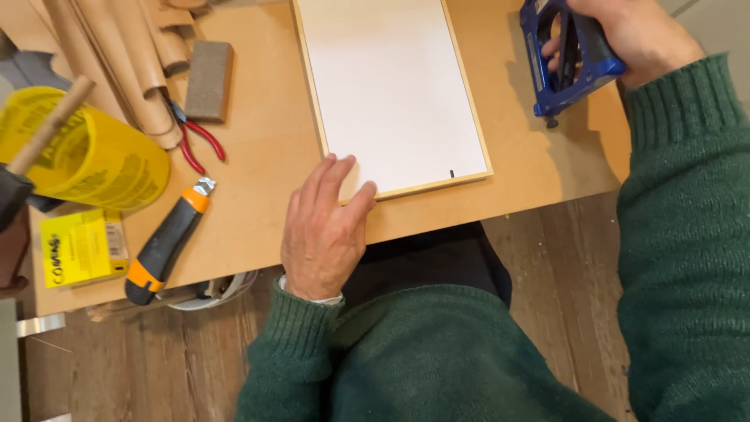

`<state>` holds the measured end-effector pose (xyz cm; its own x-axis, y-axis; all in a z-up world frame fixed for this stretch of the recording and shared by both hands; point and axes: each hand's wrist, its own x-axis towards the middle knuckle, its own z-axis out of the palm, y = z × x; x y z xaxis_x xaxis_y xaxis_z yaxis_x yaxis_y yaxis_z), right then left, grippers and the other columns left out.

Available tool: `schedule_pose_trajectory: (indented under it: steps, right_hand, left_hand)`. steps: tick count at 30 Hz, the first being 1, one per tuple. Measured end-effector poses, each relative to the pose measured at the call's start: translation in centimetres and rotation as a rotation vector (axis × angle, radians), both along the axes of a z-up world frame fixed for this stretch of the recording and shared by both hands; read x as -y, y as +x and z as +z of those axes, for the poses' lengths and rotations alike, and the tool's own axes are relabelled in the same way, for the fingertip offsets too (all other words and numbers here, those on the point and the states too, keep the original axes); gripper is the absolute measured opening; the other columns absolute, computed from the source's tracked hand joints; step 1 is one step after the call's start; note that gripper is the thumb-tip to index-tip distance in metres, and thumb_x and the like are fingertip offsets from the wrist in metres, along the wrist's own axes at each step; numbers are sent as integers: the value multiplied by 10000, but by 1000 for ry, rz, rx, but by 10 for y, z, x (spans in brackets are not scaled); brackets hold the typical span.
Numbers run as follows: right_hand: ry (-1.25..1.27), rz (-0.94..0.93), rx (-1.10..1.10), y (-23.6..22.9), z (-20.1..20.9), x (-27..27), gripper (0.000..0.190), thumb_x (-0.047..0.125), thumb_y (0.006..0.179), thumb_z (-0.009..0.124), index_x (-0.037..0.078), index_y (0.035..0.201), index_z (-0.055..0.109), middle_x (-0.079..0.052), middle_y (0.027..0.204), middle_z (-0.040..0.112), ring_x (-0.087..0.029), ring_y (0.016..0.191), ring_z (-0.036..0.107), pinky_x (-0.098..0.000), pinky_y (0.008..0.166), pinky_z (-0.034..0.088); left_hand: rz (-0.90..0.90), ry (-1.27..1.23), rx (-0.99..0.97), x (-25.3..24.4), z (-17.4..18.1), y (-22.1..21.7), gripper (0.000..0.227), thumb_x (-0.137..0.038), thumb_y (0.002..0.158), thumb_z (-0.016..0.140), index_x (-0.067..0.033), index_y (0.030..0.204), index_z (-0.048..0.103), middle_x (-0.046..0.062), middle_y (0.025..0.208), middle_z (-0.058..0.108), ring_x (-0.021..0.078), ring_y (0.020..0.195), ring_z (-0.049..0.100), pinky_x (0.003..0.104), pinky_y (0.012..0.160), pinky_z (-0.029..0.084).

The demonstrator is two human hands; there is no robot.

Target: Assembling and stapling the back panels into wooden picture frames.

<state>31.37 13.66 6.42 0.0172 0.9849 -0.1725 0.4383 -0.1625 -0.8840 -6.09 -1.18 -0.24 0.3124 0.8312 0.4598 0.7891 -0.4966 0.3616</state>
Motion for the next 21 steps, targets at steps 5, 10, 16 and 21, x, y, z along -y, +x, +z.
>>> schedule_pose_trajectory:
  steps: [5, 10, 16, 21]
  right_hand:
    - [-175, 7, -83, 18, -19, -15, 331, 268, 1113, 440, -3, 1104, 629, -133, 937, 707, -238, 836, 717, -378, 827, 617]
    - [-122, 57, -189, -50, 32, 4, 282, 184, 1032, 450, -9, 1124, 634, -113, 959, 719, -216, 875, 733, -393, 840, 611]
    - [-130, 237, -207, -133, 27, -8, 294, 197, 987, 564, -49, 1127, 646, -127, 936, 722, -218, 799, 715, -380, 787, 603]
    - [-163, 281, -126, -183, 6, -30, 310, 222, 936, 591, -73, 969, 681, -135, 833, 753, -201, 709, 726, -293, 682, 571]
  left_hand:
    - [2, -12, 83, 4, -2, 0, 283, -109, 892, 759, -88, 1169, 704, 152, 1396, 586, 342, 1348, 541, 451, 1043, 481]
    - [74, -35, 148, 0, -2, -1, 506, -190, 844, 804, -22, 1284, 619, 244, 1448, 528, 410, 1354, 506, 485, 1105, 444]
    - [229, -42, 124, -3, -1, 0, 832, -409, 762, 842, 46, 1366, 494, 293, 1453, 490, 469, 1383, 431, 522, 1077, 390]
    - [200, -97, 159, -2, -1, -2, 825, -438, 795, 826, 55, 1371, 500, 236, 1423, 571, 432, 1375, 460, 509, 1105, 379]
